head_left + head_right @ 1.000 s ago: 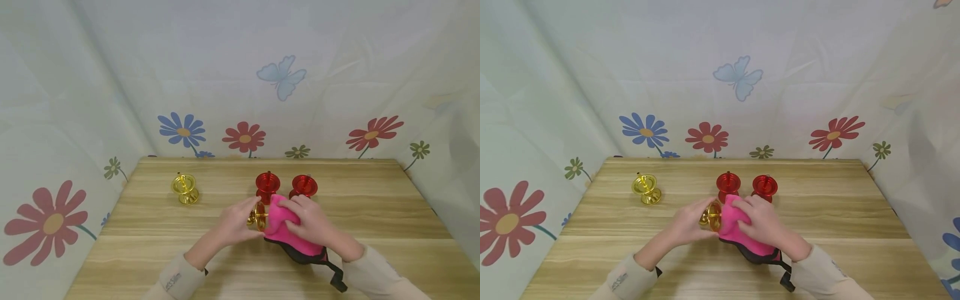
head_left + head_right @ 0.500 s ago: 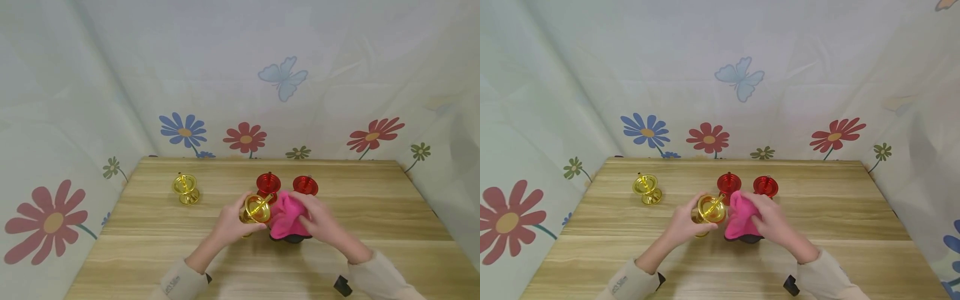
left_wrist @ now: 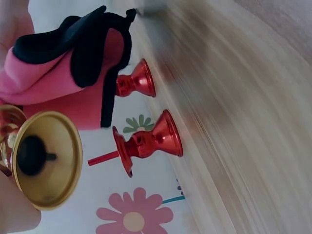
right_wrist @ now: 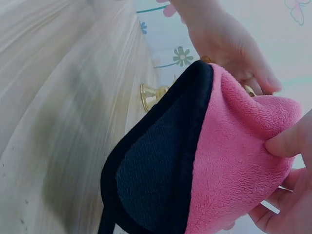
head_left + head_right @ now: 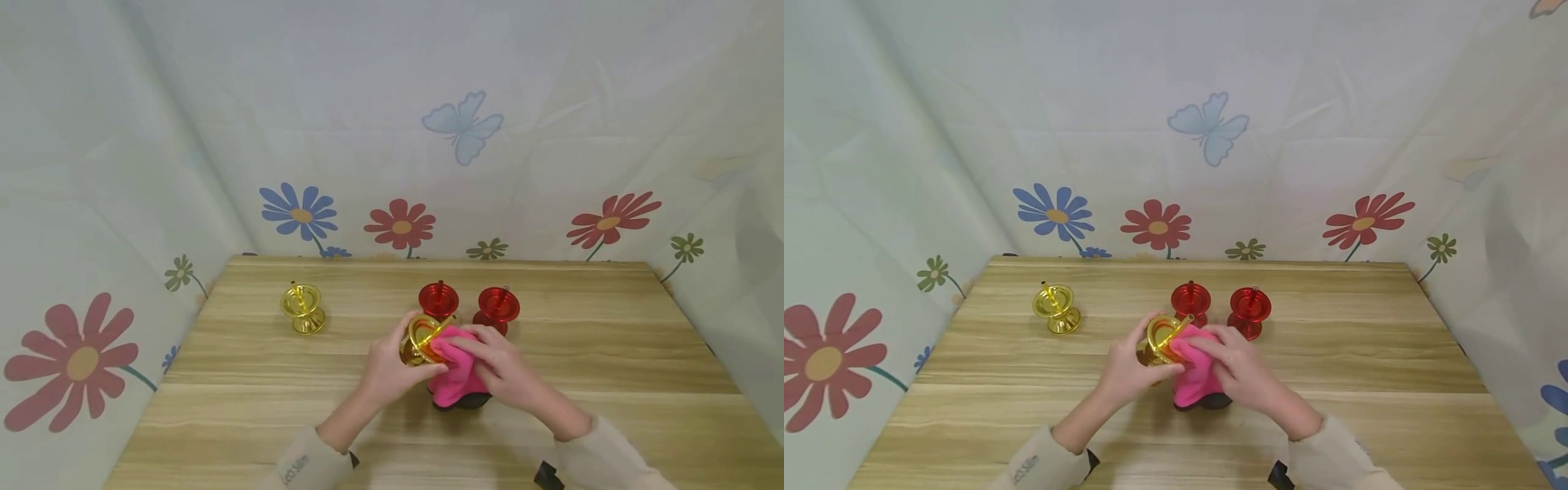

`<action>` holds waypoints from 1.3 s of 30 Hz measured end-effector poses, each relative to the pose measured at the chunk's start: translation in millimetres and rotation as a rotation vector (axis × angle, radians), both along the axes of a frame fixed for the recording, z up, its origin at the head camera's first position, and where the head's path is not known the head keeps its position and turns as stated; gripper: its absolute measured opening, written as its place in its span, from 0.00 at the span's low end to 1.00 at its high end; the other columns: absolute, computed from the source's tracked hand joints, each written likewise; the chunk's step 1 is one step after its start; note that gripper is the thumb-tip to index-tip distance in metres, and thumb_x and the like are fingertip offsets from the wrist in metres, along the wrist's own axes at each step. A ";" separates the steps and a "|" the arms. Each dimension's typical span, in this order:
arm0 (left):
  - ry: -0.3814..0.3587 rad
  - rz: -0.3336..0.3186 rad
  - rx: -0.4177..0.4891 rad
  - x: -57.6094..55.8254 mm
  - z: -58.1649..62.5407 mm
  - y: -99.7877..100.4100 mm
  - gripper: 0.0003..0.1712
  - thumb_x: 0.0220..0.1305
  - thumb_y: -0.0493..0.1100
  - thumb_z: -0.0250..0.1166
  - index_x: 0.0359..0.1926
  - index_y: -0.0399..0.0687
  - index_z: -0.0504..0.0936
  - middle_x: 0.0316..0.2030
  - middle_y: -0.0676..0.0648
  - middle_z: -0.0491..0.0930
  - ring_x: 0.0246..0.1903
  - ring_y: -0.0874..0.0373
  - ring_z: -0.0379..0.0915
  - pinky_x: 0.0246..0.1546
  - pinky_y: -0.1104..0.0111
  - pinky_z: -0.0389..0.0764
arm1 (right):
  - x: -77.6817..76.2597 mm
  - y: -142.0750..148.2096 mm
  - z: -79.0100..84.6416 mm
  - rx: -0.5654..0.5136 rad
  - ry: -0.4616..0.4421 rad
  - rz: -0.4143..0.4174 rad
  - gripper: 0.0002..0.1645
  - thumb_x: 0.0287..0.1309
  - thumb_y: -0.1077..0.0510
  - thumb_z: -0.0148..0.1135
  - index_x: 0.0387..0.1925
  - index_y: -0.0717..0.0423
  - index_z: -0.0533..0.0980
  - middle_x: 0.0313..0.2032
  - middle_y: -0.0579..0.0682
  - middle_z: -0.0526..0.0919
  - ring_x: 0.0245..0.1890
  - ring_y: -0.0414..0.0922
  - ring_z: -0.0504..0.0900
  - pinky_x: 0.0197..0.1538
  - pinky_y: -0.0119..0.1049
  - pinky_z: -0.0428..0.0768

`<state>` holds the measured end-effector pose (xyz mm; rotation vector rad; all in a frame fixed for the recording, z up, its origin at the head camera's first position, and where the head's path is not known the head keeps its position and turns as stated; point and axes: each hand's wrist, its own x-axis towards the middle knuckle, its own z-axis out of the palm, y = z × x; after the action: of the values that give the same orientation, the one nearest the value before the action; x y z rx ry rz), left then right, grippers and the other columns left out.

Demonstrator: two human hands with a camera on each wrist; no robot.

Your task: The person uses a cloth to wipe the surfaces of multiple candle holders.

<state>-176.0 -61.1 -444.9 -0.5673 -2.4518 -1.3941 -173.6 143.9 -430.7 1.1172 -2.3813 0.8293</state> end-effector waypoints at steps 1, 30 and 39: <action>0.015 0.013 0.002 0.2 -0.4 1.0 0.47 0.34 0.62 0.71 0.57 0.55 0.65 0.41 0.46 0.80 0.38 0.59 0.76 0.35 0.73 0.77 | 1.1 -1.2 0.1 0.000 -0.022 -0.002 0.32 0.41 0.76 0.53 0.49 0.50 0.74 0.48 0.50 0.73 0.48 0.45 0.69 0.44 0.42 0.74; 0.440 -0.092 -0.205 5.8 -0.1 -0.5 0.47 0.31 0.49 0.76 0.55 0.40 0.67 0.52 0.43 0.74 0.51 0.53 0.72 0.46 0.70 0.76 | 10.4 -12.0 4.7 -0.315 -0.524 -0.052 0.11 0.46 0.70 0.58 0.34 0.59 0.69 0.30 0.51 0.76 0.27 0.33 0.71 0.29 0.28 0.75; 0.463 -0.136 -0.319 11.3 7.7 1.1 0.47 0.33 0.53 0.75 0.56 0.41 0.66 0.52 0.46 0.74 0.51 0.55 0.72 0.48 0.66 0.75 | 9.7 -15.3 0.8 -0.426 -0.517 -0.085 0.18 0.41 0.76 0.59 0.32 0.63 0.61 0.29 0.51 0.71 0.30 0.34 0.69 0.30 0.26 0.72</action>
<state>-164.7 -60.1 -437.2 -1.0155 -2.2849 -0.7920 -163.9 128.7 -429.9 0.6812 -2.4301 1.6607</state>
